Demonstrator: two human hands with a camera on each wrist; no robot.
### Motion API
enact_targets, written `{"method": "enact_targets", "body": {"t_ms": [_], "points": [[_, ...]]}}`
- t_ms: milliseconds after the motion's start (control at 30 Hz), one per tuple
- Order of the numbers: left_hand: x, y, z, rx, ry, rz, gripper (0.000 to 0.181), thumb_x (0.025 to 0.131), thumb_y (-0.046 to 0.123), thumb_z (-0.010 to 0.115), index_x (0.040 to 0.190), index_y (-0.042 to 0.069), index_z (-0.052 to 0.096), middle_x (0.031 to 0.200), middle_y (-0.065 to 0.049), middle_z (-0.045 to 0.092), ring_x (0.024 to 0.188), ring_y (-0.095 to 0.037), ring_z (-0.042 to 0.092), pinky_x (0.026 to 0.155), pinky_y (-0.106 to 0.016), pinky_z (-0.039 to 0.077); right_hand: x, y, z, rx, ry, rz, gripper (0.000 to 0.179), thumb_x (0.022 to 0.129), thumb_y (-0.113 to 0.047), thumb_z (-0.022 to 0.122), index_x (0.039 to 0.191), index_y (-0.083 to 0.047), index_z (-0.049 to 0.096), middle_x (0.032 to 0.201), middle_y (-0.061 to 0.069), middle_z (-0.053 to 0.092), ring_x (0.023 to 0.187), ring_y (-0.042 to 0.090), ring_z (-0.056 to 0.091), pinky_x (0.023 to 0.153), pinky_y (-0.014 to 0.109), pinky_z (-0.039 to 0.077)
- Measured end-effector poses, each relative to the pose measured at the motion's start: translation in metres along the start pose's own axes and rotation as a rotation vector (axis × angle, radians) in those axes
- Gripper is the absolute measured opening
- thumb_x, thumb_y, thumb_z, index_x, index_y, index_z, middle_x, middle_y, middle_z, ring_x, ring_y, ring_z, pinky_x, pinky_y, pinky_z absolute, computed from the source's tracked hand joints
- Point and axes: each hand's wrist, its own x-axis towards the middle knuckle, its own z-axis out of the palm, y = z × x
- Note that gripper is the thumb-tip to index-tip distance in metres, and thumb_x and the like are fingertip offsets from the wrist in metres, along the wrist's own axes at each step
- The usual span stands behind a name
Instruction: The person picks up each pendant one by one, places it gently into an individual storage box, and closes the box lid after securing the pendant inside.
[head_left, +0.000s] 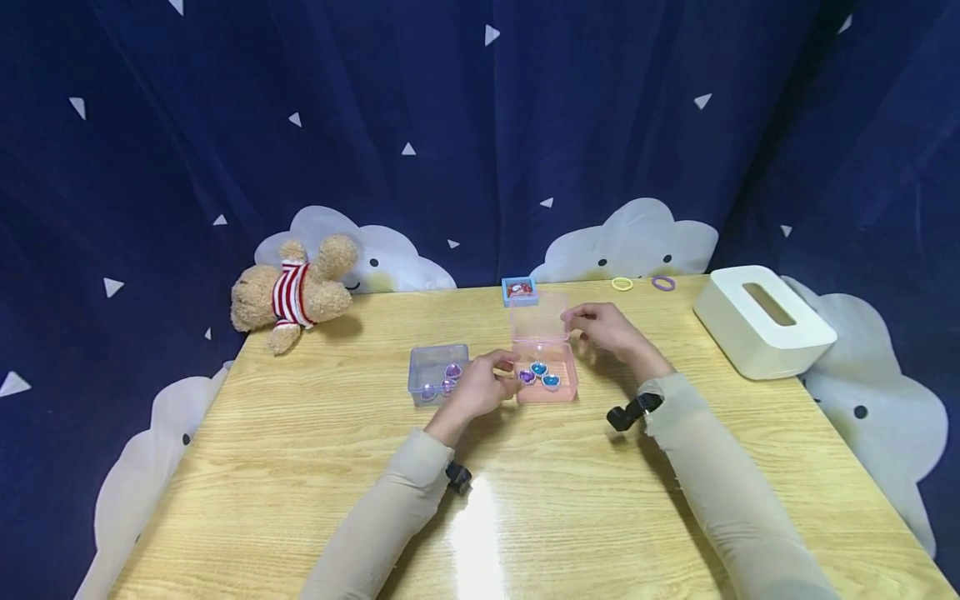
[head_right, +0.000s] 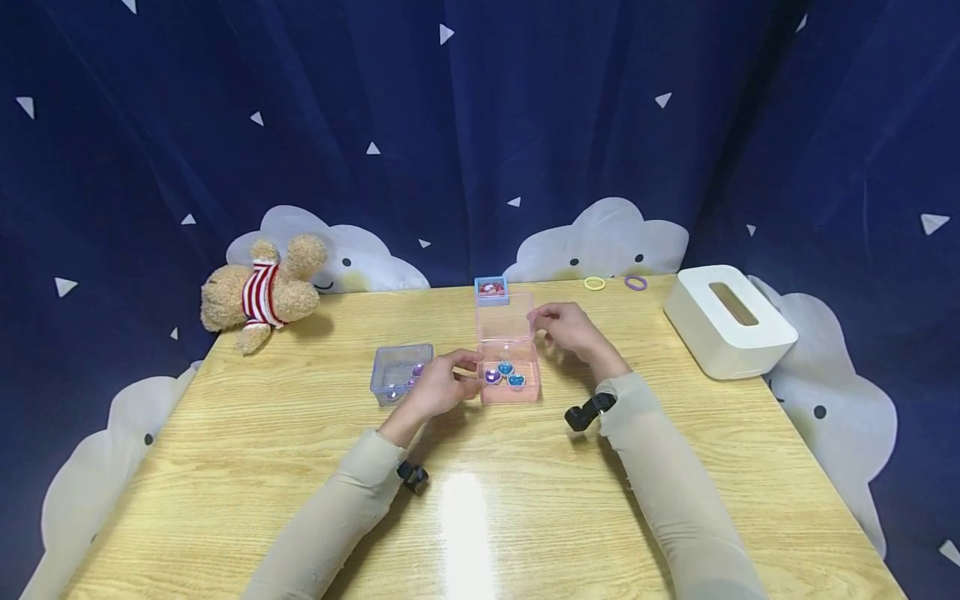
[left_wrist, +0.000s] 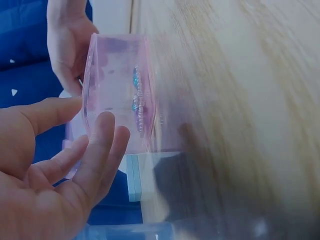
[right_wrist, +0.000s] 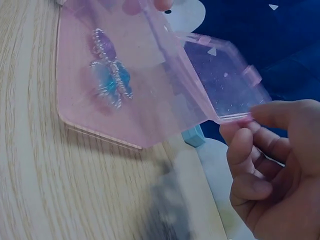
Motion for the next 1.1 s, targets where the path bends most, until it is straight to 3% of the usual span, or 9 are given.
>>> {"method": "enact_targets", "body": {"t_ms": [167, 267, 667, 933, 1100], "points": [[0.001, 0.000, 0.000, -0.011, 0.000, 0.006, 0.052, 0.087, 0.014, 0.075, 0.136, 0.006, 0.058, 0.124, -0.018, 0.067, 0.103, -0.031, 0.071, 0.077, -0.031, 0.061, -0.004, -0.001, -0.004, 0.121, -0.033, -0.013, 0.044, 0.108, -0.033, 0.039, 0.120, 0.000, 0.065, 0.097, -0.001, 0.068, 0.059, 0.009, 0.055, 0.052, 0.025, 0.039], [0.001, 0.000, 0.000, -0.007, -0.004, 0.004, 0.052, 0.087, 0.014, 0.075, 0.136, 0.006, 0.058, 0.124, -0.018, 0.067, 0.103, -0.032, 0.071, 0.078, -0.032, 0.061, -0.007, -0.003, -0.006, 0.147, -0.057, -0.005, 0.049, 0.108, -0.038, 0.036, 0.115, 0.001, 0.065, 0.091, -0.006, 0.068, 0.056, 0.007, 0.053, 0.050, 0.024, 0.034], [0.000, 0.001, -0.001, -0.011, -0.009, -0.005, 0.046, 0.090, 0.015, 0.072, 0.134, 0.010, 0.061, 0.124, -0.016, 0.067, 0.104, -0.031, 0.071, 0.079, -0.033, 0.060, -0.020, -0.006, -0.013, 0.069, -0.134, 0.015, 0.038, 0.104, -0.037, 0.050, 0.107, -0.004, 0.067, 0.111, 0.010, 0.067, 0.068, 0.015, 0.060, 0.059, 0.025, 0.043], [0.000, 0.002, -0.002, -0.013, -0.004, -0.005, 0.046, 0.089, 0.016, 0.074, 0.132, 0.009, 0.062, 0.125, -0.016, 0.067, 0.104, -0.030, 0.071, 0.077, -0.030, 0.061, -0.028, -0.006, -0.014, -0.019, -0.150, 0.008, 0.029, 0.100, -0.030, 0.058, 0.116, -0.008, 0.068, 0.109, 0.005, 0.067, 0.075, 0.021, 0.061, 0.053, 0.024, 0.042], [0.000, 0.002, -0.001, 0.003, 0.011, -0.011, 0.045, 0.088, 0.017, 0.075, 0.130, 0.009, 0.063, 0.122, -0.014, 0.068, 0.103, -0.029, 0.071, 0.077, -0.030, 0.060, -0.031, -0.003, -0.012, -0.054, -0.164, 0.012, 0.028, 0.097, -0.030, 0.064, 0.116, -0.010, 0.068, 0.103, 0.003, 0.068, 0.081, 0.028, 0.064, 0.058, 0.028, 0.048]]}}
